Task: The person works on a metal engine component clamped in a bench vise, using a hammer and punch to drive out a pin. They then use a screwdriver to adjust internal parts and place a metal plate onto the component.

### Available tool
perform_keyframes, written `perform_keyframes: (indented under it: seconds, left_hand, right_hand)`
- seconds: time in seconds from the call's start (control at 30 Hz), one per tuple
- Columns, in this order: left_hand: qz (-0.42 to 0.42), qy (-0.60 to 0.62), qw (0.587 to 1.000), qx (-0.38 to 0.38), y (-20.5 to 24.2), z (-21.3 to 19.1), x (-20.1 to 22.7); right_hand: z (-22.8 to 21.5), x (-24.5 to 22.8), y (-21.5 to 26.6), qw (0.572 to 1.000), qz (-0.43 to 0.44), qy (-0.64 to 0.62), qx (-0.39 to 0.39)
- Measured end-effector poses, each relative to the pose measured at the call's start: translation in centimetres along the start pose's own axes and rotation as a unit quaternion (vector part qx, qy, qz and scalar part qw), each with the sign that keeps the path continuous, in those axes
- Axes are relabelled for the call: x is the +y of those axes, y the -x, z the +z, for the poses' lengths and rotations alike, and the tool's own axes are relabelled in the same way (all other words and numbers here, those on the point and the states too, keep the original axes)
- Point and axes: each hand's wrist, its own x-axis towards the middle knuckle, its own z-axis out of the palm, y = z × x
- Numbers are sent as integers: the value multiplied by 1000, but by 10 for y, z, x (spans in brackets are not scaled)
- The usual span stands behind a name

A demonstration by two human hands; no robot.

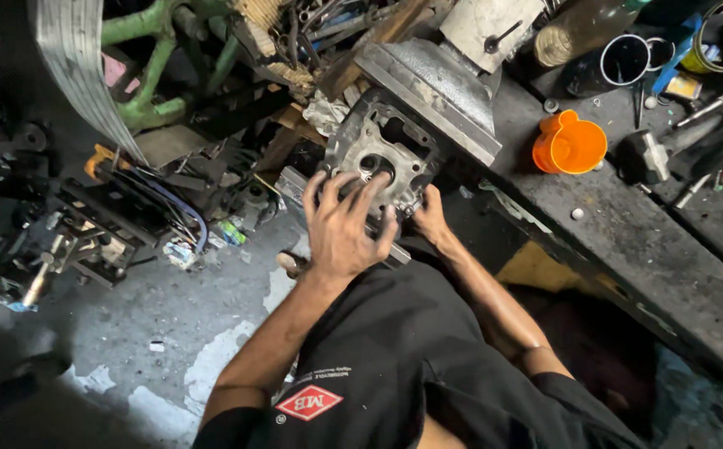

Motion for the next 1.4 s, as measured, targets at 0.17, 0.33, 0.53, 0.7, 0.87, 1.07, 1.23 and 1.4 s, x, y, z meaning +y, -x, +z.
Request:
perform_keyframes:
  seconds: [0.17,0.33,0.53,0.7,0.87,1.07,1.23,1.4]
  left_hand:
    - [-5,-18,1000,-4,-3,0,3]
    - [-5,-23,1000,-16,-2,-1,3]
    - [-5,2,1000,-19,-7,-7,8]
    - [89,299,949,39,12,-25,5]
    - [48,524,717,-458,67,-7,-17]
    - [-74,181,923,-330,117,115,-51]
    - [-160,269,909,-274,121,148,-78]
    - [-175,366,880,-247,120,162,-87]
  right_hand:
    - [1,-33,-7,999,-24,31,-7]
    - [5,-59,-6,1000,-25,2,-16]
    - [11,-78,-14,998,-9,60,-29]
    - [-54,-172,-24,965,17,219,-141]
    - [-128,-293,-24,929,-30,341,141]
    - [-160,-299,-125,729,-230,573,295]
    - [-193,-267,-133,874,-104,393,267]
    - [-228,-288,-63,846,-393,221,284]
